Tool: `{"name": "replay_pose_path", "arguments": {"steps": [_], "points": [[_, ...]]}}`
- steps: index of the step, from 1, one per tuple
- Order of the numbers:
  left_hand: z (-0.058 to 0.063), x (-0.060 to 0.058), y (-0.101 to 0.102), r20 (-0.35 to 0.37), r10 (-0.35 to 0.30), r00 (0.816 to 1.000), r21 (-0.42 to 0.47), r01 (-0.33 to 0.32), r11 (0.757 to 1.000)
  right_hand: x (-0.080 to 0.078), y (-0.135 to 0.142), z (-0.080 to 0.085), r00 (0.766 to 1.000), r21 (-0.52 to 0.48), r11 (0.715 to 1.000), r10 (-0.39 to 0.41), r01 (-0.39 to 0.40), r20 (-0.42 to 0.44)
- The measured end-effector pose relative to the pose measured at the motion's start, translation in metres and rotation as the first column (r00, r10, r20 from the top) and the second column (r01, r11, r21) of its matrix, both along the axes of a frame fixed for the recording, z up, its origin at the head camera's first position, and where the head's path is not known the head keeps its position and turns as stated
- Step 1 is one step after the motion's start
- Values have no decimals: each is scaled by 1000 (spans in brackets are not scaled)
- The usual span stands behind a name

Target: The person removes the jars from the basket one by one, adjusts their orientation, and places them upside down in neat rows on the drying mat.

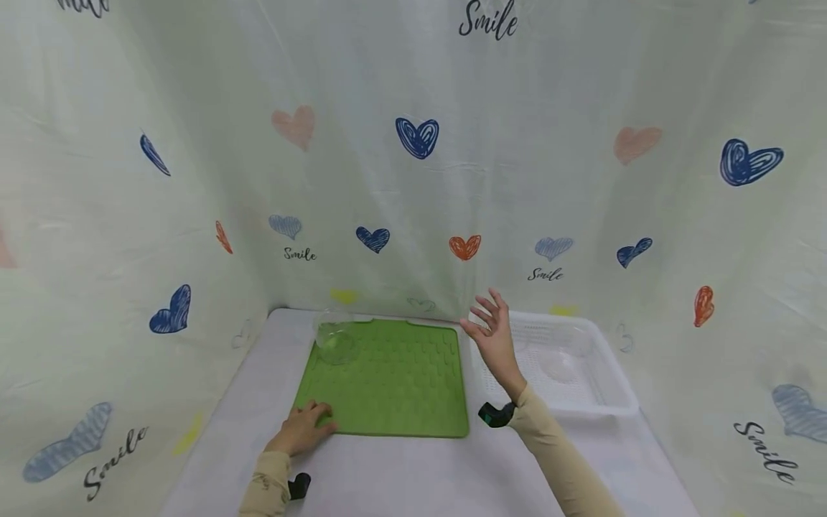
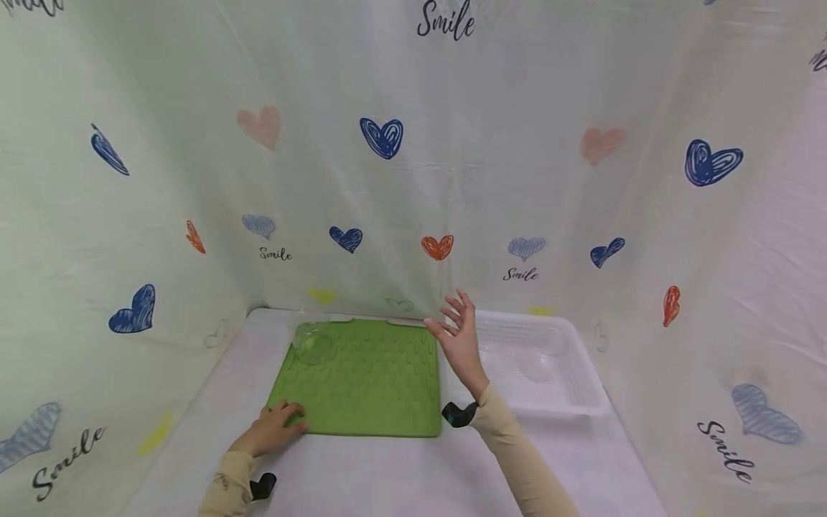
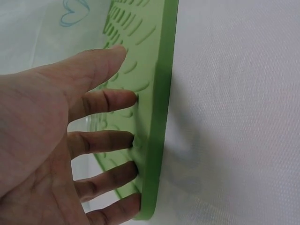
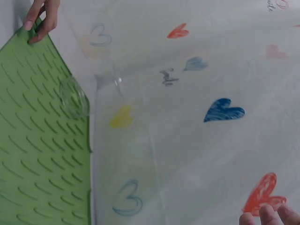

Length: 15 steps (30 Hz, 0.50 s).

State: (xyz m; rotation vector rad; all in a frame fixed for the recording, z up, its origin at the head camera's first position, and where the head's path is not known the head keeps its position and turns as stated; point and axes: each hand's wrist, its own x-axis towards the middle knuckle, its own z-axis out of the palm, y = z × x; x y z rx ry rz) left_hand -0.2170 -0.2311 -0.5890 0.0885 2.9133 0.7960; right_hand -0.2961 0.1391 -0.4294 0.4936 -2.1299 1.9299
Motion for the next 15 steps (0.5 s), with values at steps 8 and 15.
{"name": "replay_pose_path", "arguments": {"steps": [8,15], "points": [[-1,-4,-1,10,-13,1000,0,13,1000,-4,81,-16,985,-104,980,-171,170,1],[-2,-7,1,40,-2,999,-4,3,1000,2,135,-14,951,-98,946,-305,308,41]]}}
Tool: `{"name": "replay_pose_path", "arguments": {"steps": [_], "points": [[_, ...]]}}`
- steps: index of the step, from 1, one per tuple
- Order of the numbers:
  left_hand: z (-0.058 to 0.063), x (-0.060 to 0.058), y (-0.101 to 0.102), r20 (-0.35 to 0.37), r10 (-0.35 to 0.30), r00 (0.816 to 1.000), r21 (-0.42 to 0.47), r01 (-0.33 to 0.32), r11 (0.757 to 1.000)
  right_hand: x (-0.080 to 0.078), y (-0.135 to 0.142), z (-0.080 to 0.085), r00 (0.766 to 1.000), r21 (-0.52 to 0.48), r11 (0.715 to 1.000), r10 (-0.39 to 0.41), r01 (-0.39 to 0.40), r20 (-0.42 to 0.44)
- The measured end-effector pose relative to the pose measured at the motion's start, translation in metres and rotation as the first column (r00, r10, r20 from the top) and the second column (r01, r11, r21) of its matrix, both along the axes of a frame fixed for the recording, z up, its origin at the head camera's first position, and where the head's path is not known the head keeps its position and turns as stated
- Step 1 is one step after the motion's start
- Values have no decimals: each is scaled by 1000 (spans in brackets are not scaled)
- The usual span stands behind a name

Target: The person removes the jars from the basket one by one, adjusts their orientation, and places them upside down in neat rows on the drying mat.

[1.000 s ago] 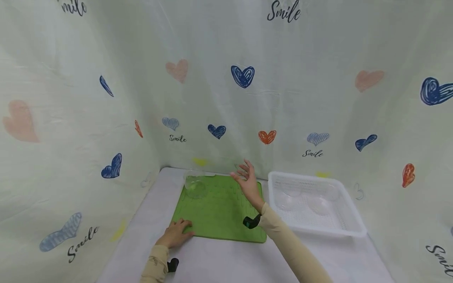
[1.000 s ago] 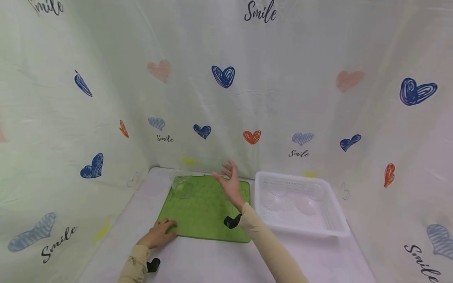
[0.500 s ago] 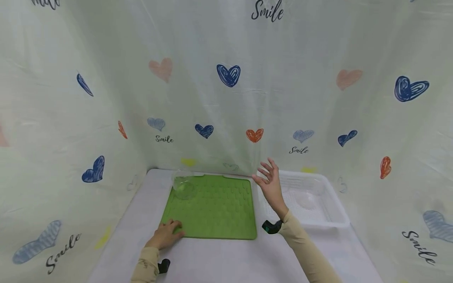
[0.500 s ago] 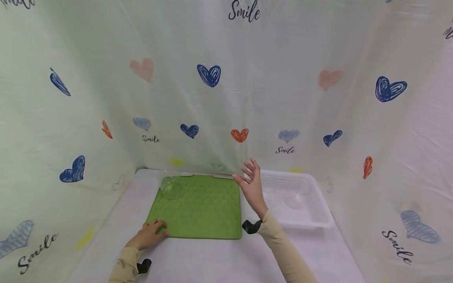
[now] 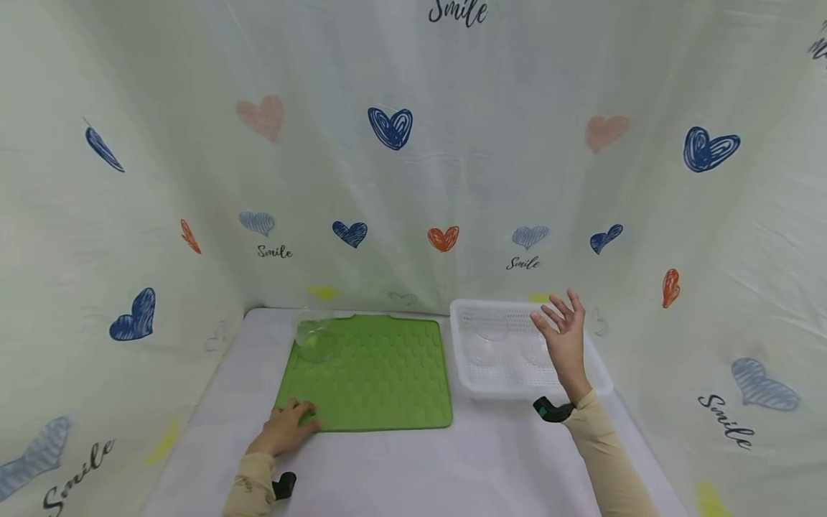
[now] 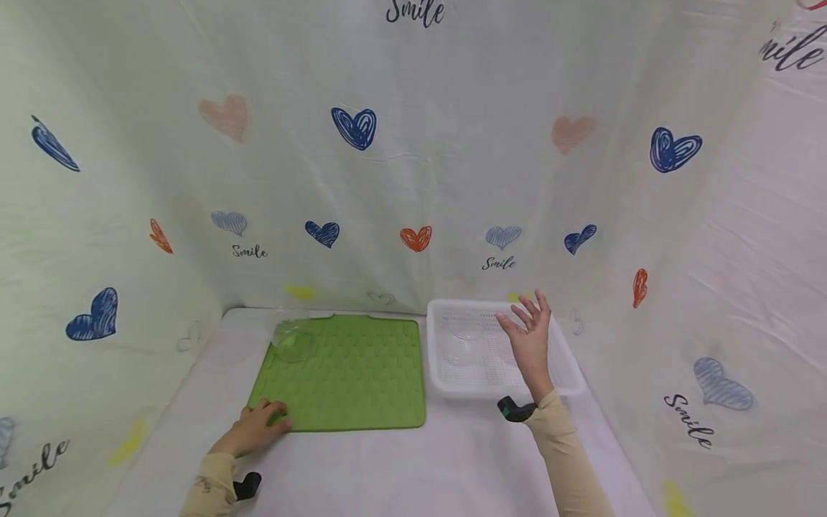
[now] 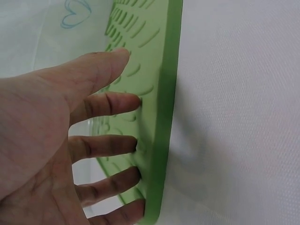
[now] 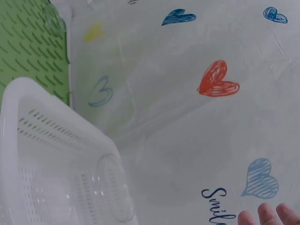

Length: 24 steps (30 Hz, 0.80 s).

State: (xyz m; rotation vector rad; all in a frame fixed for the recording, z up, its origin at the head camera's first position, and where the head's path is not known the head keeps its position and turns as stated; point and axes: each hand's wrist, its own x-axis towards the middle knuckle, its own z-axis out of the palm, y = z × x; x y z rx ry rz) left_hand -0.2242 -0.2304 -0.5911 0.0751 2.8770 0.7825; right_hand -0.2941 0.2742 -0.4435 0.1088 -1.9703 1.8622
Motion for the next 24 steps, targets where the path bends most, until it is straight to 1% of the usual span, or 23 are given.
{"name": "replay_pose_path", "arguments": {"steps": [4,8,10,14,17,19,21,23,24], "points": [[0,0,-3,8,5,1000,-13,-5,1000,-3,7,-1,1000,12,1000,-11,11,13],[-1,-2,-2,17,-4,1000,-13,4,1000,-7,11,-4,1000,13,1000,-22,22,13],[-2,-3,-2,20,-5,1000,-7,5,1000,-9,12,-5,1000,23,1000,-13,13,17],[-3,-3,-1,14,-1,1000,2,1,1000,-17,11,-7,999,91,996,6,-11,54],[-4,-3,0,7,3,1000,1,-3,1000,-26,11,-12,996,144,989,11,-24,90],[-4,-2,1,2,5,1000,2,-5,1000,-33,11,-17,994,184,982,13,-33,108],[-3,-2,1,-4,6,1000,-1,-6,1000,-42,9,-23,992,243,969,19,-49,127],[-2,-1,1,-10,6,1000,-5,-6,1000,-50,6,-31,989,310,948,25,-69,142],[-1,-1,0,-10,7,1000,-5,-8,1000,-54,5,-34,988,351,933,24,-77,152]]}}
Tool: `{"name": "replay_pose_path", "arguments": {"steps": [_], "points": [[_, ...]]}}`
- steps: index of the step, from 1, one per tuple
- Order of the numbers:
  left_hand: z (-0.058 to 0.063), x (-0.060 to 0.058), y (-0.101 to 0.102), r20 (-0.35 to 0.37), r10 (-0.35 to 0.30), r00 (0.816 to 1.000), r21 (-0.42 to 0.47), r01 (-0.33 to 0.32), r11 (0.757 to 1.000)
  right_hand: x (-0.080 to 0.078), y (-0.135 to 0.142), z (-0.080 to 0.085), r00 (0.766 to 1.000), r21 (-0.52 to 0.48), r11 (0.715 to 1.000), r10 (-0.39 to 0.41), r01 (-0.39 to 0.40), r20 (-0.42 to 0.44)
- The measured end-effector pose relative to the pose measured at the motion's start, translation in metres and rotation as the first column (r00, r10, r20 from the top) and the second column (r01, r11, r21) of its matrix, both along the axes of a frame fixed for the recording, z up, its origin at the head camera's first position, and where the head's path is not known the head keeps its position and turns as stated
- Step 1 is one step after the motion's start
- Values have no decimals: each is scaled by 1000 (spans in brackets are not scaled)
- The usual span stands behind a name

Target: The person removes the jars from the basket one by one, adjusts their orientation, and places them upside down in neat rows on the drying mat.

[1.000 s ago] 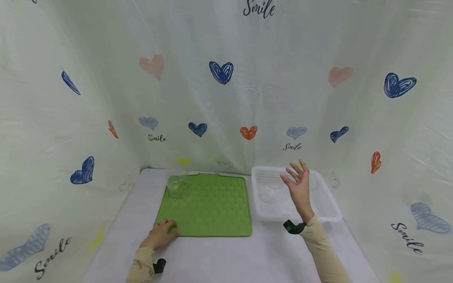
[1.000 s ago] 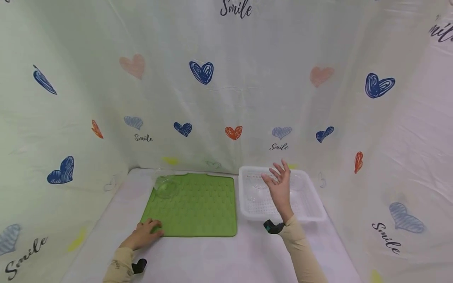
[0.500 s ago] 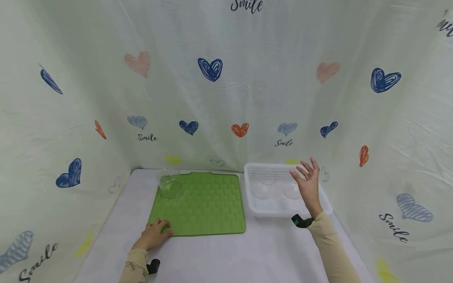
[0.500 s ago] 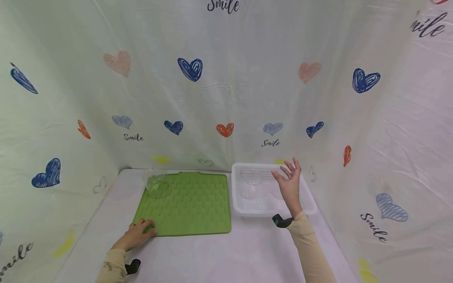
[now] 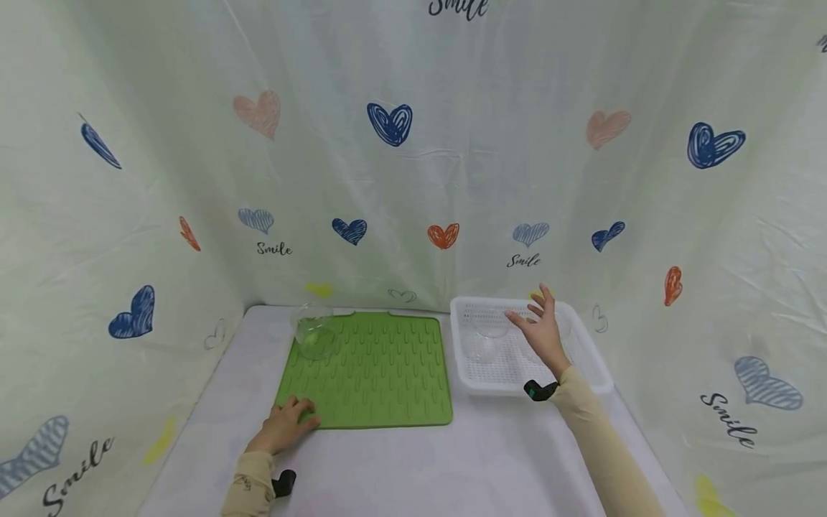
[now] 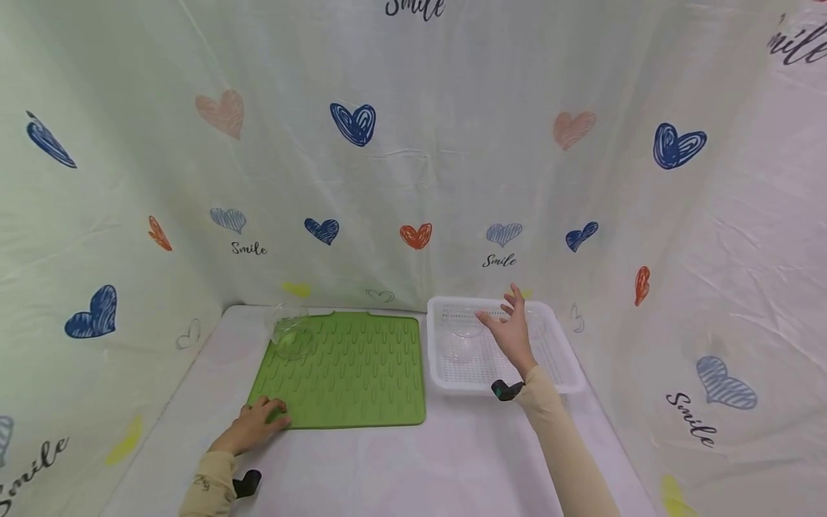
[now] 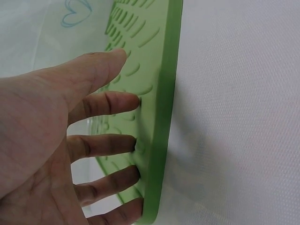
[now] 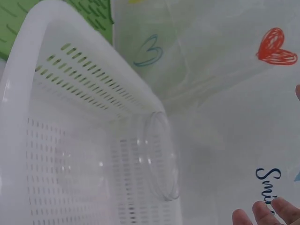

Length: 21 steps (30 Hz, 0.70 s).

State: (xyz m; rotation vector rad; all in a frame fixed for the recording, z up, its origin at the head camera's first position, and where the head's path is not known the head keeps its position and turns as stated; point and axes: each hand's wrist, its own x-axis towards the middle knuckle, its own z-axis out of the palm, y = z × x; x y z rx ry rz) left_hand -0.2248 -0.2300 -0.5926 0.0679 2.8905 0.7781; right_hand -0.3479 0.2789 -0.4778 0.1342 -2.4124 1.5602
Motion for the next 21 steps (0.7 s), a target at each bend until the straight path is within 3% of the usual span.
{"name": "replay_pose_path", "arguments": {"steps": [4,12,21], "points": [[0,1,-1,7,1,1000,-2,-1,1000,-16,-7,-12,999,120,993,20,-24,30],[-2,-1,-1,0,-13,1000,-1,13,1000,-41,-16,-34,995,247,967,36,-58,93],[-4,-3,-1,6,-4,1000,-20,4,1000,-51,-29,-52,983,368,924,40,-105,181]]}}
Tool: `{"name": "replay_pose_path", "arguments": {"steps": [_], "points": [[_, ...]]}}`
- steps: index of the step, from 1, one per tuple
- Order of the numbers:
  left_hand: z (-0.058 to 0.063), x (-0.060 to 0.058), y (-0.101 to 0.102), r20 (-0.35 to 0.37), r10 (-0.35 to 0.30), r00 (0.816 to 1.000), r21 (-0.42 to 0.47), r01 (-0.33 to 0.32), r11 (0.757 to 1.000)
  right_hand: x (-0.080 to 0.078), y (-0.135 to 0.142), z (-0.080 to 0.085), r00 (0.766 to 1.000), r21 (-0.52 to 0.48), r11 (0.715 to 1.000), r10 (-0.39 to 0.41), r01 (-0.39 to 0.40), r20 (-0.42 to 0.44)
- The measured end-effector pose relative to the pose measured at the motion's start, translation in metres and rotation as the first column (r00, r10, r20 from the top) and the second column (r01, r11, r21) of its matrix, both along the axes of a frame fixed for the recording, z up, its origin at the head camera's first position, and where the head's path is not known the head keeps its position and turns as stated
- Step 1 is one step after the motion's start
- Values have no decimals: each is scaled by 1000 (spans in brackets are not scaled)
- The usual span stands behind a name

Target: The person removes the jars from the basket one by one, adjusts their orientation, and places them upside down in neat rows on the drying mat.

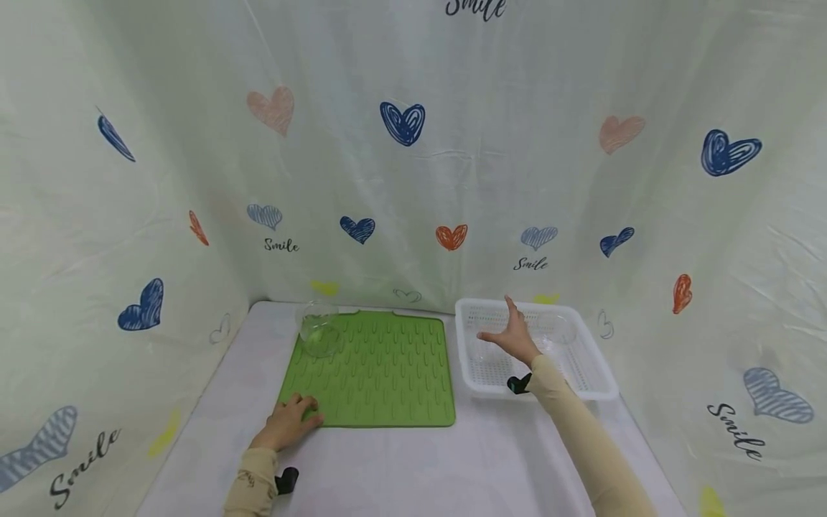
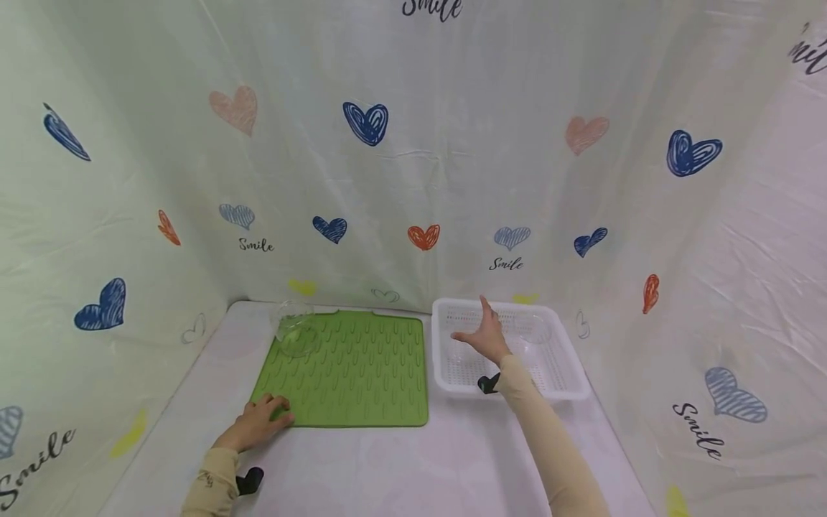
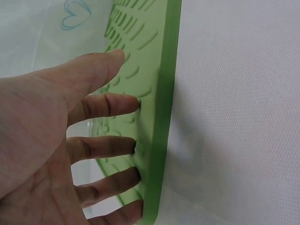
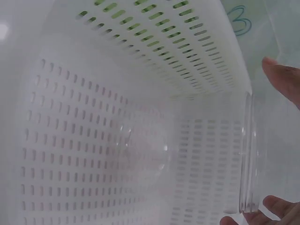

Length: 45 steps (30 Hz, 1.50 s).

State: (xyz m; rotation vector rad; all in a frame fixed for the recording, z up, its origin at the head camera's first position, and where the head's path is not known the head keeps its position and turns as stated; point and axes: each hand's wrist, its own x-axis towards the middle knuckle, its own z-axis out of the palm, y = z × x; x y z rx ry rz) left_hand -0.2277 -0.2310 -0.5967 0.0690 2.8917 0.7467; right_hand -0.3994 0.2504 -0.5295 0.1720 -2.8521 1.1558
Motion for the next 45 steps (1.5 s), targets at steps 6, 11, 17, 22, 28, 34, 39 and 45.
{"name": "replay_pose_path", "arguments": {"steps": [6,11,17,22,28,34,39,45], "points": [[3,0,1,-6,-7,1000,2,7,1000,0,0,-7,999,47,999,3,-5,42],[5,1,1,-12,-9,1000,6,9,1000,0,-1,-8,998,51,999,-12,8,66],[5,2,1,-5,-3,1000,8,4,1000,-1,-1,-10,995,38,999,-41,38,95],[5,2,1,-4,-4,1000,9,4,1000,1,0,-10,995,20,999,-49,48,85],[2,2,1,2,2,1000,12,-2,1000,3,1,-10,997,-23,998,-52,53,58],[1,2,0,6,3,1000,11,-3,1000,10,1,-5,995,-63,995,-79,82,58],[3,2,1,6,-7,1000,5,6,1000,16,-1,2,995,-64,993,-102,103,23],[3,2,2,3,-7,1000,2,7,1000,26,0,19,994,-71,992,-110,107,-28]]}}
